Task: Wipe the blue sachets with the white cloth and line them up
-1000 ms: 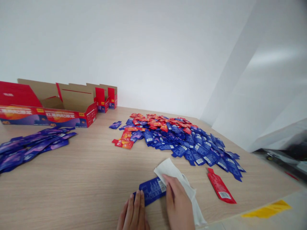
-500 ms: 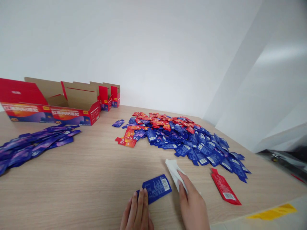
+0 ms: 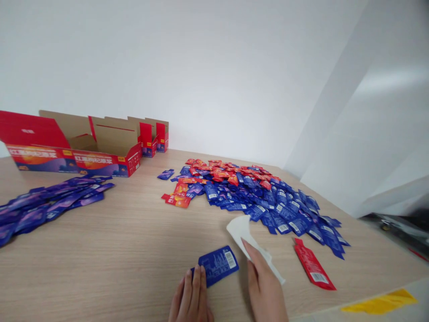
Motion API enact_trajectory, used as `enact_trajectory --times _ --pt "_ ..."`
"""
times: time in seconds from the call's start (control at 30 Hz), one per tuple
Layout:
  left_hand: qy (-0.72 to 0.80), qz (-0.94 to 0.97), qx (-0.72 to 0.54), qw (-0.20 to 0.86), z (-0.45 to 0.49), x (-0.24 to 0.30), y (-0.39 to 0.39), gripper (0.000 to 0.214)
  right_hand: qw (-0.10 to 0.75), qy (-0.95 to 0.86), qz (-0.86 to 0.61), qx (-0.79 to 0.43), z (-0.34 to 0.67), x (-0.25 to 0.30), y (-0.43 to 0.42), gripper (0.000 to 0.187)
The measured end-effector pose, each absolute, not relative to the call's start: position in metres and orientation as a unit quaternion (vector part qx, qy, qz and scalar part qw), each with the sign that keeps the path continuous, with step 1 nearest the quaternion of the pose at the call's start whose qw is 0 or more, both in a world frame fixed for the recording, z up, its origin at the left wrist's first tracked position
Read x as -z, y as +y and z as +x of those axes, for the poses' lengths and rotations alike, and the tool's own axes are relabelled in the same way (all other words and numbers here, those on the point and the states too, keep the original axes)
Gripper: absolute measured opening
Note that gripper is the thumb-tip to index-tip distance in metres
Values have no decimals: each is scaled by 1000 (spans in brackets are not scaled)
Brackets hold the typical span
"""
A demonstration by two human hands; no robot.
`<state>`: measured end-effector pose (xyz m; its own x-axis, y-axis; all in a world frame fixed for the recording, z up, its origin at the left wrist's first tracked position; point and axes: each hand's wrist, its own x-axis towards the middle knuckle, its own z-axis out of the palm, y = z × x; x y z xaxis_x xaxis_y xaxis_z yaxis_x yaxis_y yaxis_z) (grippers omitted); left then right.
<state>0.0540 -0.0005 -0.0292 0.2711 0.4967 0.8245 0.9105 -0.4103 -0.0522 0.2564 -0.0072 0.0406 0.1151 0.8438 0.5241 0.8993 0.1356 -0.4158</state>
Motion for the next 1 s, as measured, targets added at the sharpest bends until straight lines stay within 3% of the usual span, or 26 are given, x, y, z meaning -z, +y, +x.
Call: enact_trajectory --times 0.13,0.2,0.3,0.43,0.67,0.83,1.0 --pt "-450 -759 383 274 50 34 0 34 309 -803 -507 53 220 -21 -8 71" --pt "-446 -762 385 269 48 34 1 35 270 -819 -503 59 219 -24 -11 74" --pt "-461 -758 385 256 50 33 1 47 246 -772 -584 48 236 -46 -18 63" --pt "-478 -750 375 260 56 37 0 53 278 -729 -623 63 241 -60 -15 44" --pt "-466 -750 368 291 54 43 3 56 303 -712 -629 77 217 -19 6 41" --pt "-455 -753 378 288 51 46 4 62 332 -746 -575 47 202 -33 1 43" --pt "-452 -757 375 285 47 47 0 62 285 -809 -515 15 196 -29 4 44"
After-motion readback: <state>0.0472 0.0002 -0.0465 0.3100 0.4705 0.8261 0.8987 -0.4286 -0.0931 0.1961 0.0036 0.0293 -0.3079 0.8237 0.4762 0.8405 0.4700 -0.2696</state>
